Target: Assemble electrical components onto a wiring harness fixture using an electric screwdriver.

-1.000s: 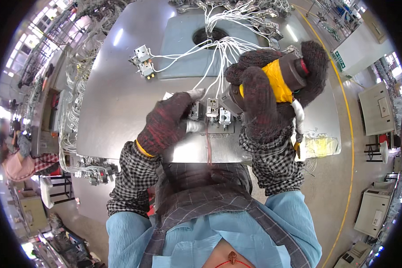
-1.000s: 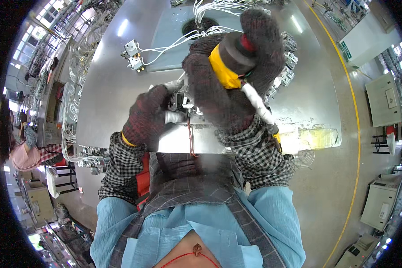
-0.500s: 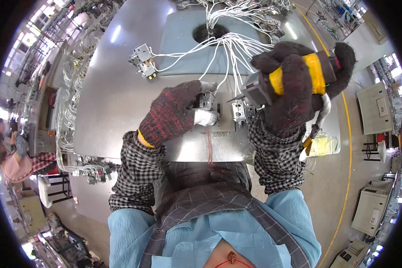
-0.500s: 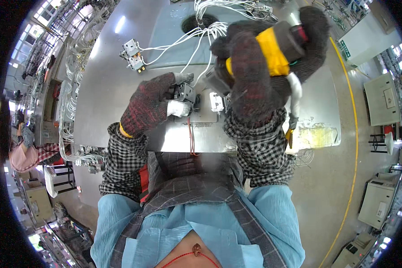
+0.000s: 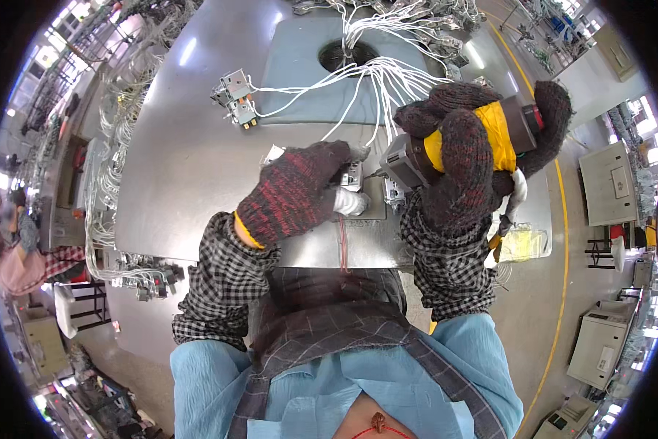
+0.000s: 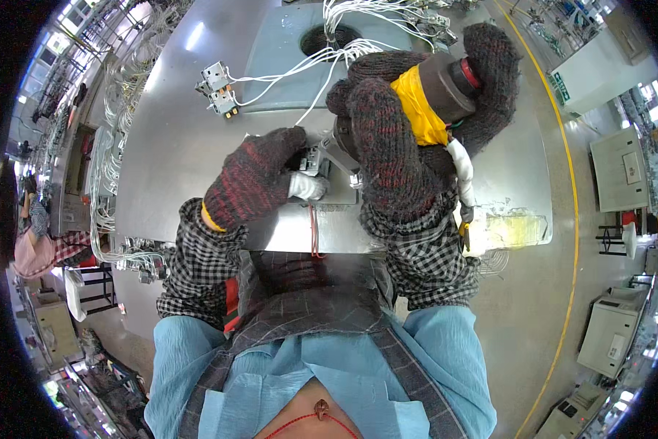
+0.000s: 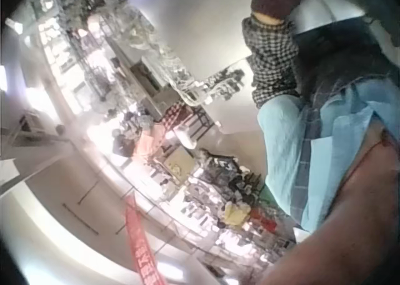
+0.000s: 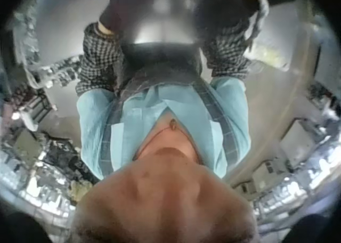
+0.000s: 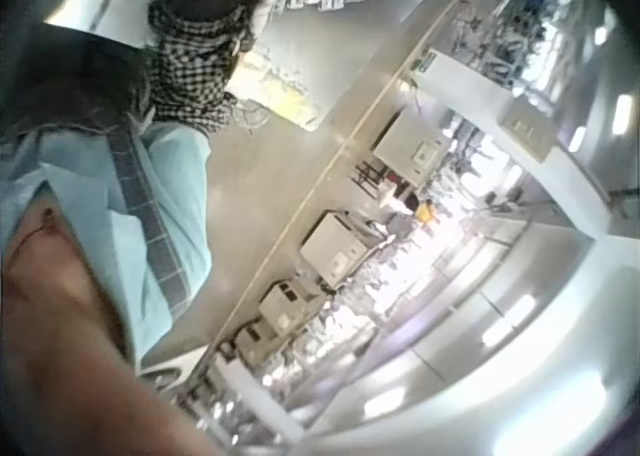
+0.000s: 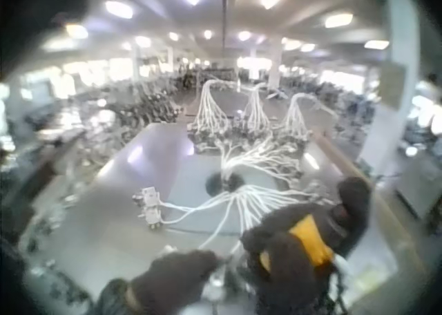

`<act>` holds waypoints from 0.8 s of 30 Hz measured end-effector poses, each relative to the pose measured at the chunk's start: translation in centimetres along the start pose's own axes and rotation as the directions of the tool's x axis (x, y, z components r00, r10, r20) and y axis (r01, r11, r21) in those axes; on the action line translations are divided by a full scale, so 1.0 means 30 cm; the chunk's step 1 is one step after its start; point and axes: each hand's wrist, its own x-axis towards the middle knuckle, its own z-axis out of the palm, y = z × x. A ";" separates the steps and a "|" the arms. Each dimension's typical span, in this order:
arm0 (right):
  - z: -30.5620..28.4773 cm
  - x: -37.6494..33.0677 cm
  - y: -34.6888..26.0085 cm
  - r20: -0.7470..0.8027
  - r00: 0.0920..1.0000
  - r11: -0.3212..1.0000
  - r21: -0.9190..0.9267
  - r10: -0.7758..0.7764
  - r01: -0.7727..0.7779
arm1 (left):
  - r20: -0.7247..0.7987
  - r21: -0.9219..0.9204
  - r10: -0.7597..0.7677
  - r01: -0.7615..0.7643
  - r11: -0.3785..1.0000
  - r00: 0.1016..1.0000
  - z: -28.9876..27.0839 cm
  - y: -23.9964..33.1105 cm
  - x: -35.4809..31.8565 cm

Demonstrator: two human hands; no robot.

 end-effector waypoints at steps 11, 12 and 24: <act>0.004 -0.057 0.076 0.165 0.984 0.995 -0.060 -0.064 0.075 | -0.174 0.024 0.196 -0.195 0.981 0.965 0.025 -0.030 -0.020; 0.001 -0.060 0.090 0.183 0.978 0.992 -0.057 -0.098 0.110 | -0.165 0.177 0.274 -0.245 0.953 0.947 0.011 -0.049 -0.024; 0.045 -0.049 0.069 0.306 0.934 0.900 -0.330 -0.183 0.284 | -0.114 -0.458 -0.059 0.000 0.889 0.992 -0.049 -0.179 -0.087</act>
